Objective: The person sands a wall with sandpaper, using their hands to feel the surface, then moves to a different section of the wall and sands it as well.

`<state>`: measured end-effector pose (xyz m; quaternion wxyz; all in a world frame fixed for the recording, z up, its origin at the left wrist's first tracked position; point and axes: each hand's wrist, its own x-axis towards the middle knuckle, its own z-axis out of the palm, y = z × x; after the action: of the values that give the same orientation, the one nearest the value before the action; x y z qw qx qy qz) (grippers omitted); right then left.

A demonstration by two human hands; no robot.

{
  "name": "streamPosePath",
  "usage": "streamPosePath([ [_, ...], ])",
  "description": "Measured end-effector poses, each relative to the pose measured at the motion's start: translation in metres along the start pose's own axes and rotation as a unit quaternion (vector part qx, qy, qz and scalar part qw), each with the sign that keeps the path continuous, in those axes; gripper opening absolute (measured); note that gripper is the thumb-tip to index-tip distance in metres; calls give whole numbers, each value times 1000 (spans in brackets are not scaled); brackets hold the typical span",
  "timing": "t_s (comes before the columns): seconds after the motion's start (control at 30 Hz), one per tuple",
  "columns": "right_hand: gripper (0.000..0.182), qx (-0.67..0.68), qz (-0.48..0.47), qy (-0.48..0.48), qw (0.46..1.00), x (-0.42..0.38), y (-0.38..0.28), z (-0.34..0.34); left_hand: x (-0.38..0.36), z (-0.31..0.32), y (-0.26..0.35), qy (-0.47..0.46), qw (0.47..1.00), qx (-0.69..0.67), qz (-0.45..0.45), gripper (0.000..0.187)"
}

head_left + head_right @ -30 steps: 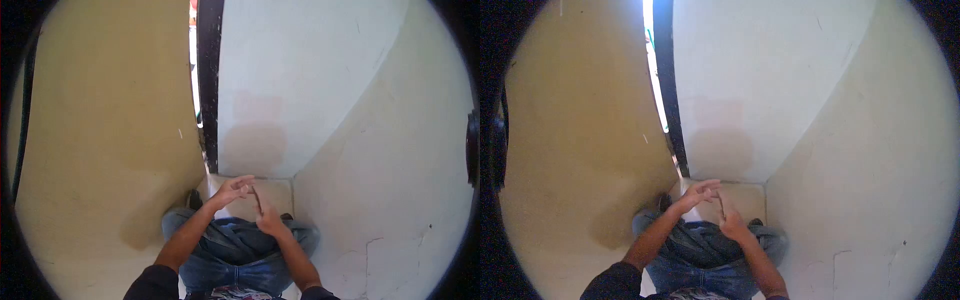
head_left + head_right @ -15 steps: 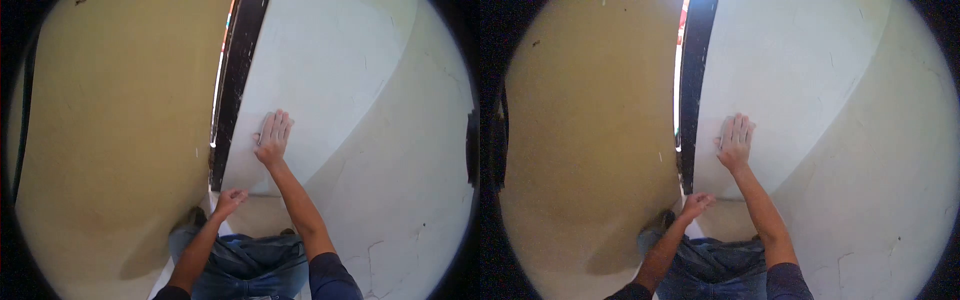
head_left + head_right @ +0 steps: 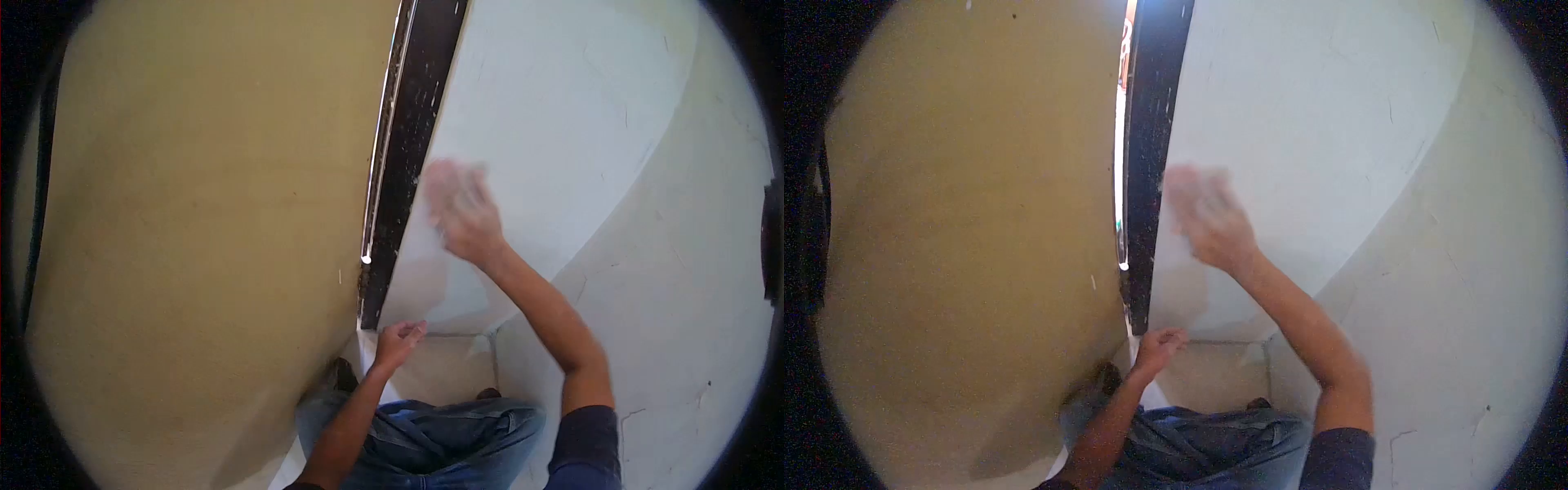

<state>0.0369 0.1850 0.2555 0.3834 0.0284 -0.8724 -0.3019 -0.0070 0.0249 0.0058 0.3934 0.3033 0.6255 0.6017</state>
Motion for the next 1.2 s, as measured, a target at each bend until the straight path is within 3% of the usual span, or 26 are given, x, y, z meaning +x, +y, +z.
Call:
streamPosePath([
  [0.07, 64, 92, -172, -135, 971, -24, -5, -2, -1, 5, -4, 7, 1000, -11, -9, 44],
  [0.17, 63, 161, -264, -154, 938, 0, 32, -13, 8, 2, -17, 2, 1000, -9, -7, 46],
  [0.2, 63, 70, -289, -142, 944, 12, 38, -30, 8, 0, -17, 2, 1000, -3, 1, 46],
  [0.33, 53, -13, -265, -114, 957, 24, 47, -49, 17, 2, -28, 0, 999, -25, 23, 47],
  [0.53, 50, 41, -260, -115, 958, -4, 36, -32, 13, 3, -17, -11, 999, 36, 23, 45],
  [0.63, 48, 76, -232, -89, 966, -3, 34, -32, 14, 3, -21, 2, 999, 0, 33, 46],
  [0.73, 51, 48, -219, -90, 970, -7, 31, -29, 14, 2, -21, 6, 999, 36, 33, 48],
  [0.83, 53, 108, -226, -123, 960, -38, 17, -4, 10, 2, -15, 1, 999, 44, 6, 49],
  [0.87, 55, 136, -304, -176, 926, -50, 15, 4, 8, 2, -18, 3, 999, 50, 4, 48],
  [1.0, 56, 138, -363, -178, 904, -43, 31, 4, 15, -2, -21, 16, 998, 60, 10, 44],
  [1.07, 52, 144, -354, -148, 912, -11, 54, -18, 8, 0, -13, 18, 998, 62, 10, 42],
  [1.2, 45, -8, -197, -19, 980, 40, 69, -67, 10, 1, -5, 2, 998, 62, 30, 39],
])
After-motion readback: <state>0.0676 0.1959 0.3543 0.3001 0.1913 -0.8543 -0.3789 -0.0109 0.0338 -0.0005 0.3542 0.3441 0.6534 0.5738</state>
